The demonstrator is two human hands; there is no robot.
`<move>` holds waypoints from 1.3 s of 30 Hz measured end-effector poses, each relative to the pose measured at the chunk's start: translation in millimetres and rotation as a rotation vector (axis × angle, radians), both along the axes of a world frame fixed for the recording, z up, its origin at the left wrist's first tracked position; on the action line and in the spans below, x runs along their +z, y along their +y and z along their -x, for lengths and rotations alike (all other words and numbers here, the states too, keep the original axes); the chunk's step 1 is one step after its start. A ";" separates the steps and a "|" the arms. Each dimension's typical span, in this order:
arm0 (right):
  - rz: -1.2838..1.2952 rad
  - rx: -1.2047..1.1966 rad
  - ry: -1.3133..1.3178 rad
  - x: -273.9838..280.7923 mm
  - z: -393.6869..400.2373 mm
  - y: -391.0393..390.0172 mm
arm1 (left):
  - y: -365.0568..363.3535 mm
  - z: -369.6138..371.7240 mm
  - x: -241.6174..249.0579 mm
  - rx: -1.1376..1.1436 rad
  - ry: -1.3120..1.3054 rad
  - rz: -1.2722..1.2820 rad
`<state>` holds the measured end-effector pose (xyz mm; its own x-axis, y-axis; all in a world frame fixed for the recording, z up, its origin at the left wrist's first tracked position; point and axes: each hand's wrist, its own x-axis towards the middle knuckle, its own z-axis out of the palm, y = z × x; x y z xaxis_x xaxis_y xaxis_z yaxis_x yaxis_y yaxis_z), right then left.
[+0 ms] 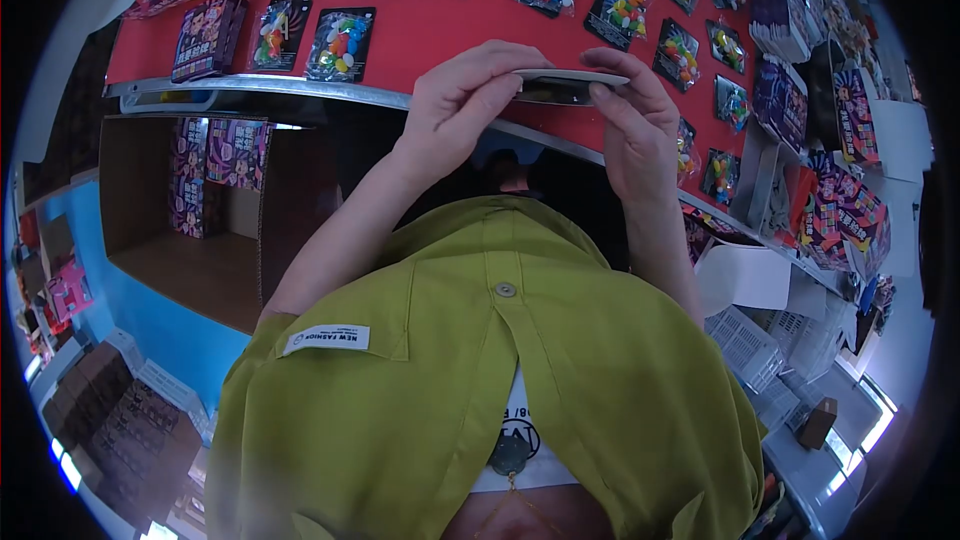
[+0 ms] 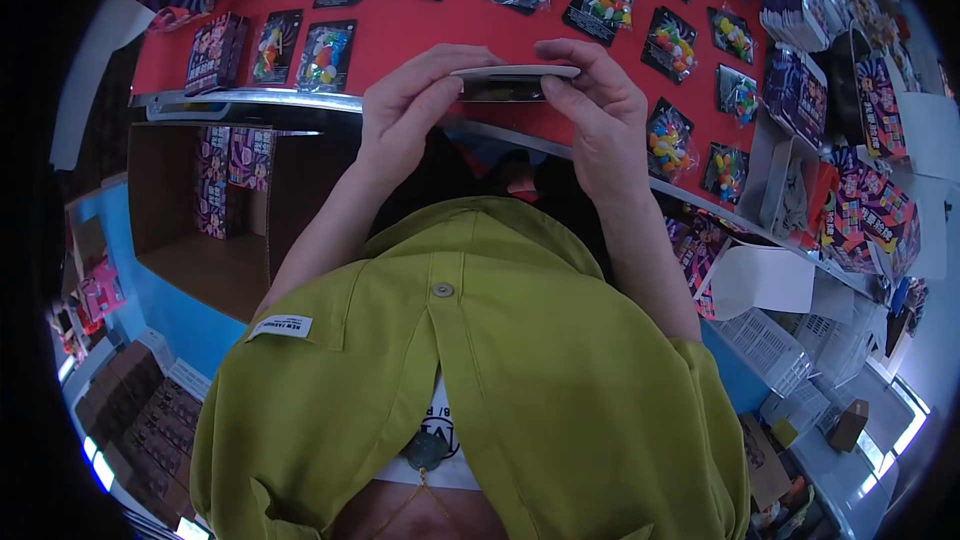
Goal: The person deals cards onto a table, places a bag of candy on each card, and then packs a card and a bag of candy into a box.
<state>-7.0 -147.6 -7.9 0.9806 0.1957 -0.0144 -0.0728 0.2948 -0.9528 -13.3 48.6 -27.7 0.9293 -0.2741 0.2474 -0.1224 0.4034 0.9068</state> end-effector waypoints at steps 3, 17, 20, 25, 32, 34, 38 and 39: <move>0.268 -0.010 -0.223 1.0 0.4 1.9 | -3.1 2.1 2.0 0.217 -0.272 -0.284; 1.026 0.006 -1.224 -1.8 -23.5 -16.3 | 11.3 -13.8 6.0 0.307 -0.849 -0.686; 0.883 0.012 -1.102 -6.4 -21.6 -15.1 | 4.7 -11.3 6.1 0.311 -0.686 -0.553; 0.913 0.057 -0.922 1.0 -14.6 -11.7 | -0.9 -11.2 14.5 0.342 -0.560 -0.589; 0.692 0.089 -0.692 -4.6 -12.1 -10.4 | -1.9 -13.8 12.3 0.271 -0.249 -0.360; 0.691 0.099 -0.691 -3.4 -11.3 -11.0 | -1.7 -13.0 13.3 0.246 -0.166 -0.300; 0.673 0.113 -0.585 0.1 -9.7 -9.2 | -1.0 -15.9 14.2 0.206 -0.096 -0.260; 0.624 0.091 -0.524 0.3 -9.6 -7.8 | -1.0 -16.1 14.6 0.206 -0.094 -0.260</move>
